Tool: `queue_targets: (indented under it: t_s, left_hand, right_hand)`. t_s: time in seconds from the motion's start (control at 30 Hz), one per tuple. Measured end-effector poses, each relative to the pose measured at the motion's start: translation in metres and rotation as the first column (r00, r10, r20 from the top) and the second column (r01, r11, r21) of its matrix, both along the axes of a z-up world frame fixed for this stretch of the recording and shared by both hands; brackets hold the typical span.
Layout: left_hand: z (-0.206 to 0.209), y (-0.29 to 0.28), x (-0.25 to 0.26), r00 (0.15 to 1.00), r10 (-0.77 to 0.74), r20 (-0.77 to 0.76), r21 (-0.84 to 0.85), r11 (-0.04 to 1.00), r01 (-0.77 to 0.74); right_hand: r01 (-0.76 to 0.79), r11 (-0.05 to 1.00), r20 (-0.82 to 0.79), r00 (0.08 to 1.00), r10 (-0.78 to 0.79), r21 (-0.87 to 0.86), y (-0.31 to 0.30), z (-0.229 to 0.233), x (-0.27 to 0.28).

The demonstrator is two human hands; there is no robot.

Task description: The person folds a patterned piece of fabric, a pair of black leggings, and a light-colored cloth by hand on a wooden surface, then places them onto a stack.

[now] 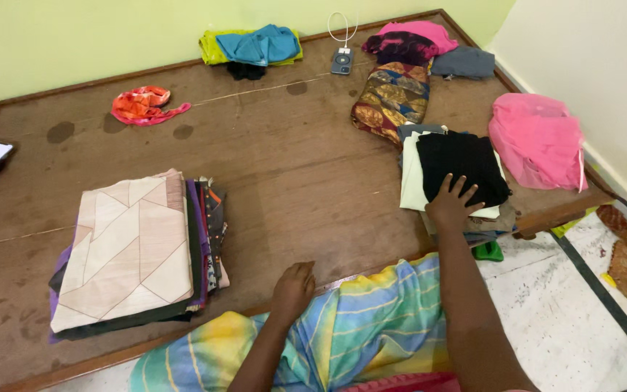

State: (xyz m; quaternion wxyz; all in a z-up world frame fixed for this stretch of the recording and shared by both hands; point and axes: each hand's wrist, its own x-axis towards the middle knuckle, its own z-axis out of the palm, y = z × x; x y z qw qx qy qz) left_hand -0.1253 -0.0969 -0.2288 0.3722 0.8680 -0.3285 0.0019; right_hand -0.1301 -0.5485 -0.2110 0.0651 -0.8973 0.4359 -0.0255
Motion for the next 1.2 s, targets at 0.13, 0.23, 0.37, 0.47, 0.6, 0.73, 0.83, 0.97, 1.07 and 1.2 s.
queue_targets:
  t_s: [0.13, 0.23, 0.37, 0.47, 0.6, 0.73, 0.83, 0.97, 1.07, 1.2]
  left_hand:
    - [0.001, 0.001, -0.002, 0.999, 0.002, -0.044, 0.039, 0.999, -0.001]
    - [-0.001, 0.000, -0.002, 1.000, -0.008, -0.009, 0.014, 1.000, 0.008]
    - [0.001, -0.002, -0.002, 0.999, -0.032, -0.039, 0.004, 0.999, 0.032]
    - [0.003, 0.000, -0.004, 0.999, -0.016, -0.051, -0.006, 1.000, 0.016]
    - [0.003, 0.000, -0.004, 0.998, 0.004, -0.065, -0.011, 1.000, -0.005]
    - [0.007, 0.001, 0.001, 0.974, 0.071, -0.216, -0.109, 0.989, -0.096]
    - [0.005, 0.003, 0.009, 0.945, 0.106, -0.309, -0.352, 0.911, -0.217]
    - [-0.011, 0.023, 0.028, 0.778, -0.238, -0.582, -0.726, 0.582, -0.365]
    - [-0.032, 0.040, 0.044, 0.662, -0.417, -0.623, -0.781, 0.384, -0.493]
    - [-0.063, 0.042, 0.054, 0.699, 0.218, -0.681, -0.507, 0.548, -0.665]
  right_hand:
    - [0.028, 1.000, 0.095, 0.995, -0.028, -0.004, -0.017, -0.012, -0.001]
    - [0.026, 0.994, 0.185, 0.983, -0.005, -0.109, -0.022, -0.019, -0.010]
    - [-0.015, 0.930, 0.129, 0.989, 0.067, -0.367, -0.024, -0.012, -0.013]
    - [-0.137, 0.795, 0.327, 0.860, 0.391, -0.591, -0.007, 0.017, -0.018]
    - [-0.379, 0.693, 0.411, 0.595, 0.690, -0.614, 0.044, 0.066, -0.015]
    - [-0.521, 0.829, 0.526, 0.656, 0.541, -0.203, 0.117, 0.113, -0.016]
    - [-0.575, 0.813, 0.670, 0.638, 0.379, 0.088, 0.154, 0.140, -0.021]
    - [-0.836, 0.461, 0.916, 0.387, 0.111, 0.297, 0.172, 0.129, 0.001]
    - [-0.827, 0.342, 0.875, 0.483, 0.027, 0.446, 0.166, 0.098, 0.038]
    - [-0.601, 0.795, 0.543, 0.696, 0.471, 0.081, 0.164, 0.037, 0.067]
